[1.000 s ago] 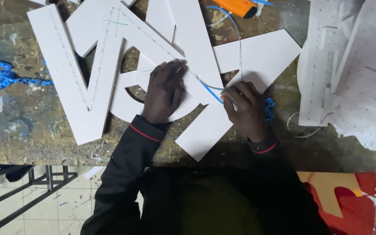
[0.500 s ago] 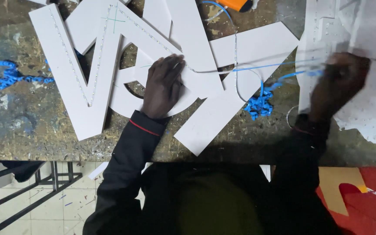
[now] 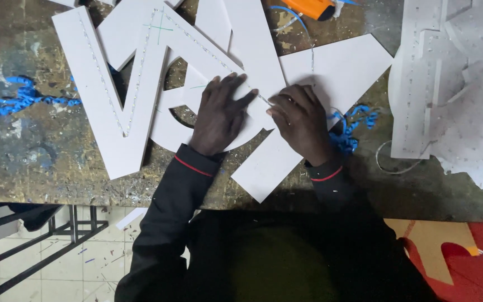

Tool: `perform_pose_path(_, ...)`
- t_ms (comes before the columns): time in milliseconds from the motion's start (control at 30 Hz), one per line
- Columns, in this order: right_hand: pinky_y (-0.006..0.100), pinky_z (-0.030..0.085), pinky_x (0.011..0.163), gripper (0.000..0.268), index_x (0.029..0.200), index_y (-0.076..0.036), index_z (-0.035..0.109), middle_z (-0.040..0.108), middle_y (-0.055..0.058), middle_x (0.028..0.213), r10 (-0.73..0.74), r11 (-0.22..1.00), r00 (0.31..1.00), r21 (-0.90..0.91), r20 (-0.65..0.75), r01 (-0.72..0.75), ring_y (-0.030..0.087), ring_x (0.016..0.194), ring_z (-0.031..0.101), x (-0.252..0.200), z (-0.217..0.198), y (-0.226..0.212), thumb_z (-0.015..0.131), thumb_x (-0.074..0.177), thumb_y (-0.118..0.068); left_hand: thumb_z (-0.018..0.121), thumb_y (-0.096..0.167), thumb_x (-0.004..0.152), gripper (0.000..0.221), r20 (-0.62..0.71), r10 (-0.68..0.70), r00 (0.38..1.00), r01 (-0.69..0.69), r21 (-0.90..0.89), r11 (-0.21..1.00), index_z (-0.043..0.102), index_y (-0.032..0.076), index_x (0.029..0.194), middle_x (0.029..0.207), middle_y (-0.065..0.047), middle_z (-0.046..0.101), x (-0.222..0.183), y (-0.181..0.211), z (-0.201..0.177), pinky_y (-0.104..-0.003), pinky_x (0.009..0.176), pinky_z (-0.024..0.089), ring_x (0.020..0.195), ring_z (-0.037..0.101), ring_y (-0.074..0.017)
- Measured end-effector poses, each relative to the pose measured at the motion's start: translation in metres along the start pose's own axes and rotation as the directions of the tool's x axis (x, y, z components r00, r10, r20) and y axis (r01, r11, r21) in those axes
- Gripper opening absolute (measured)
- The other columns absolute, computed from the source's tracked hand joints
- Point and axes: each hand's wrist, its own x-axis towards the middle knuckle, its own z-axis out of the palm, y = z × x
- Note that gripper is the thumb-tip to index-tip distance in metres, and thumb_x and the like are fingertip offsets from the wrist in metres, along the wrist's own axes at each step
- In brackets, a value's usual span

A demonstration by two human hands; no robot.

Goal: Applying adhesive LED light strips to the interior of large foam-cut letters for sign assembly.

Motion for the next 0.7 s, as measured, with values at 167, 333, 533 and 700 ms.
perform_pose_path(167,0.04,0.054,0.084,0.008,0.117,-0.011,0.078,0.064,0.004,0.098,-0.025,0.988,0.996,-0.153,0.084,0.037,0.028,0.093,0.071,-0.002,0.013,0.01,0.072,0.114,-0.005,0.055,0.031,0.116,0.044,0.1,-0.02,0.995,0.017,0.032,0.999,0.075,0.027,0.155,0.164,-0.014,0.058,0.007,0.013,-0.015,-0.066,0.131,0.03,0.161,0.048,-0.0432)
perform_pose_path(333,0.037,0.056,0.071,0.012,0.12,-0.012,0.076,0.067,0.002,0.09,0.011,0.993,0.985,-0.121,0.17,0.01,0.026,0.083,0.075,0.013,-0.001,0.014,0.074,0.113,-0.003,0.068,0.032,0.106,0.027,0.128,-0.102,0.986,0.093,0.07,0.993,0.083,0.027,0.127,0.137,-0.003,0.061,0.026,-0.007,0.006,-0.062,0.121,0.041,0.14,0.058,-0.0338)
perform_pose_path(533,0.054,0.059,0.074,0.015,0.118,-0.009,0.081,0.074,0.014,0.096,0.171,0.953,0.908,0.169,0.381,-0.25,0.044,0.085,0.077,0.022,-0.021,0.009,0.072,0.107,-0.004,0.079,0.026,0.102,0.008,0.177,-0.124,0.976,0.134,-0.043,0.99,0.085,0.025,0.107,0.122,-0.001,0.062,0.053,-0.008,0.001,-0.054,0.108,0.045,0.124,0.058,-0.033)
perform_pose_path(700,0.055,0.059,0.074,0.018,0.118,-0.01,0.082,0.074,0.011,0.098,0.131,0.962,0.916,0.175,0.38,-0.21,0.039,0.083,0.074,0.012,-0.011,0.018,0.075,0.105,-0.001,0.079,0.025,0.102,0.008,0.248,-0.125,0.961,0.149,-0.079,0.986,0.084,0.026,0.108,0.12,0.0,0.062,0.059,-0.001,-0.011,-0.058,0.108,0.042,0.122,0.055,-0.0326)
